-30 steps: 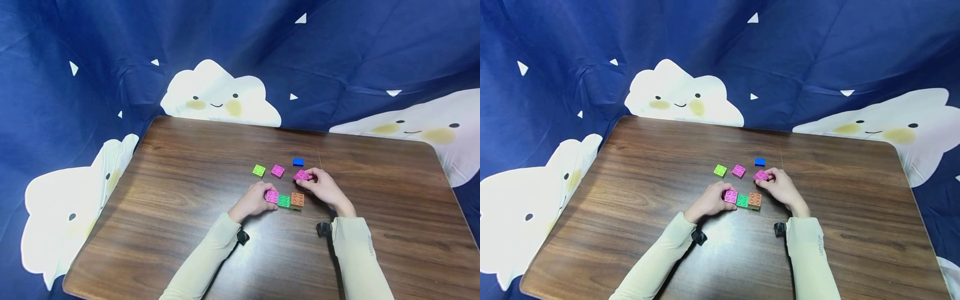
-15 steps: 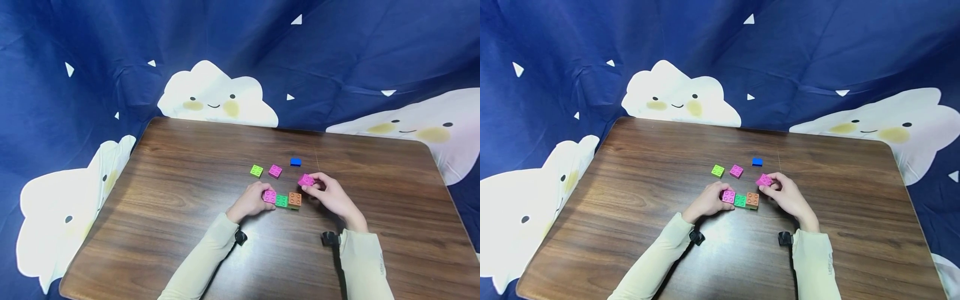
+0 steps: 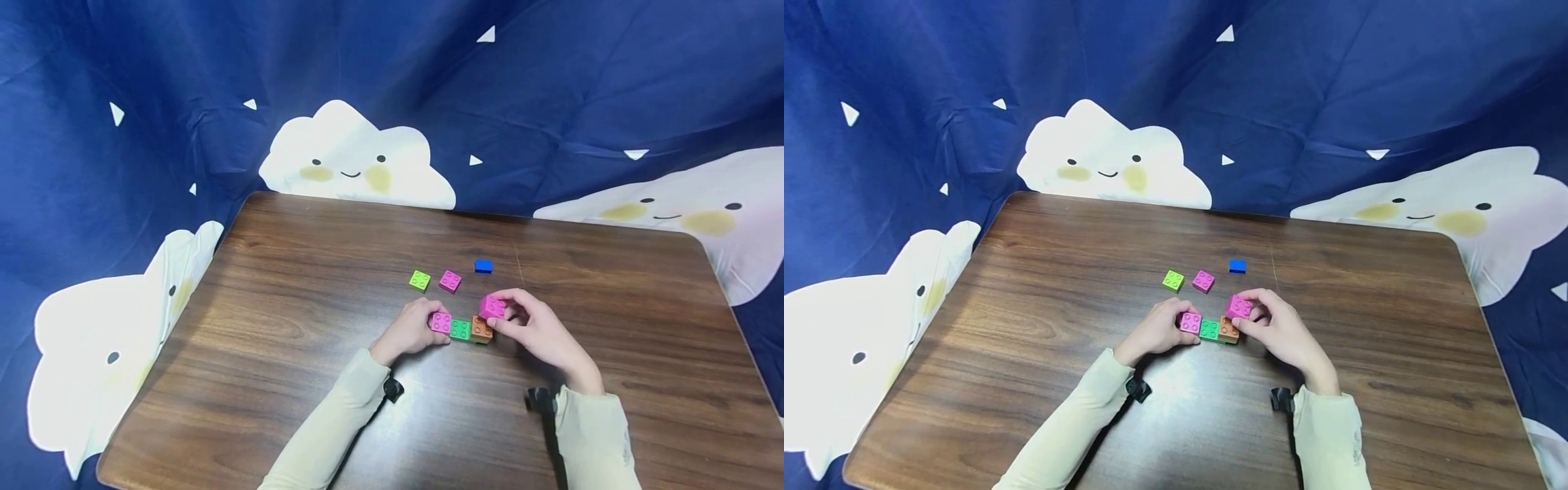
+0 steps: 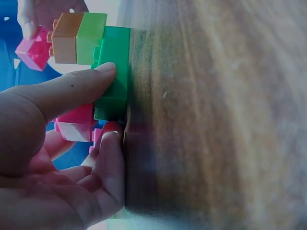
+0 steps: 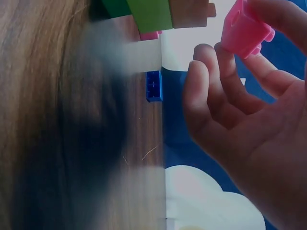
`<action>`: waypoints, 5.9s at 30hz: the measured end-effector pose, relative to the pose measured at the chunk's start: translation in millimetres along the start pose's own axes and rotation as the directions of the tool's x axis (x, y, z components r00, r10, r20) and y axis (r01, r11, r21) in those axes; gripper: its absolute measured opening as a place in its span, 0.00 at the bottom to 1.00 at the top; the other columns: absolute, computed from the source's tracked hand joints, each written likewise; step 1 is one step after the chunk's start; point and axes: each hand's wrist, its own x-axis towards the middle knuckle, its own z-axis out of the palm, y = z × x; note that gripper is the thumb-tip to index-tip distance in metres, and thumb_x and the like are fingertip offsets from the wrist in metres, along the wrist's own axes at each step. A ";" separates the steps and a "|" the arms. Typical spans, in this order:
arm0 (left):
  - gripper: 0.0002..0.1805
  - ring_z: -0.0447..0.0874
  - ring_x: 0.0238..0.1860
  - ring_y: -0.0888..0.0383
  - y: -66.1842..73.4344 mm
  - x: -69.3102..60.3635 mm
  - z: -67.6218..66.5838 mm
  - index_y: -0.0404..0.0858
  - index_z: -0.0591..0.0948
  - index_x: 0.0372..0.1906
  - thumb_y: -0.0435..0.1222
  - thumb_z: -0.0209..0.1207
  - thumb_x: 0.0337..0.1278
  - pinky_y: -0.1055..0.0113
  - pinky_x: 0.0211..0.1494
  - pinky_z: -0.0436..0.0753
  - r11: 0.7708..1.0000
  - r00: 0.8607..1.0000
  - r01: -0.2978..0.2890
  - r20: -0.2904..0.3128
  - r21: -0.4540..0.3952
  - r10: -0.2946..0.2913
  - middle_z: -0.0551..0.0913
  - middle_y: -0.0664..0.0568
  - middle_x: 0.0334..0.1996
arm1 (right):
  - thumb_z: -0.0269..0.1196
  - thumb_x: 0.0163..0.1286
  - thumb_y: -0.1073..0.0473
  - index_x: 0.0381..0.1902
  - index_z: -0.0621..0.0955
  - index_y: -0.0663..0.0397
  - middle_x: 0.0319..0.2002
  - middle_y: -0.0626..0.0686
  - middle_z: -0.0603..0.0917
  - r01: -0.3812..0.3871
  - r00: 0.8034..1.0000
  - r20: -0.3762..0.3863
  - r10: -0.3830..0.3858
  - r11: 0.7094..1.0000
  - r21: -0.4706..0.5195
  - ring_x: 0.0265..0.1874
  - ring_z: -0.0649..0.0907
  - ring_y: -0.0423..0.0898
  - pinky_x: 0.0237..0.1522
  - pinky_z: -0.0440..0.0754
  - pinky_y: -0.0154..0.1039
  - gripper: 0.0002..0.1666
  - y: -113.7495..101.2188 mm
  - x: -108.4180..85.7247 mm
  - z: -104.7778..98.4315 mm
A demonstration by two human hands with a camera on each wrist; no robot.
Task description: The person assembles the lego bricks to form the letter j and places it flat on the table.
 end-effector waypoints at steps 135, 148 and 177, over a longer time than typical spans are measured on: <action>0.19 0.71 0.33 0.62 -0.6 0.0 0.2 0.43 0.83 0.39 0.39 0.76 0.37 0.71 0.38 0.71 1.000 1.000 -0.020 0.009 0.021 0.020 0.76 0.55 0.30 | 0.70 0.60 0.51 0.51 0.80 0.46 0.43 0.45 0.80 0.137 0.978 -0.123 -0.169 0.963 -0.233 0.41 0.77 0.40 0.43 0.77 0.42 0.22 4.1 -12.1 36.1; 0.19 0.73 0.36 0.61 -2.8 0.9 -1.5 0.43 0.82 0.37 0.38 0.76 0.36 0.70 0.42 0.73 0.999 0.999 -0.036 0.035 0.040 0.035 0.78 0.55 0.32 | 0.58 0.72 0.55 0.58 0.76 0.57 0.44 0.55 0.84 0.068 0.990 -0.119 -0.071 0.997 -0.026 0.36 0.77 0.37 0.36 0.75 0.32 0.20 16.5 -0.7 14.6; 0.19 0.74 0.35 0.61 -4.3 0.4 -1.3 0.44 0.81 0.36 0.39 0.76 0.35 0.71 0.42 0.72 0.998 0.999 -0.029 0.042 0.064 0.026 0.78 0.55 0.33 | 0.67 0.63 0.49 0.57 0.76 0.58 0.48 0.59 0.76 0.127 0.988 0.128 -0.088 0.932 -0.340 0.48 0.75 0.53 0.53 0.72 0.52 0.29 11.9 92.5 25.8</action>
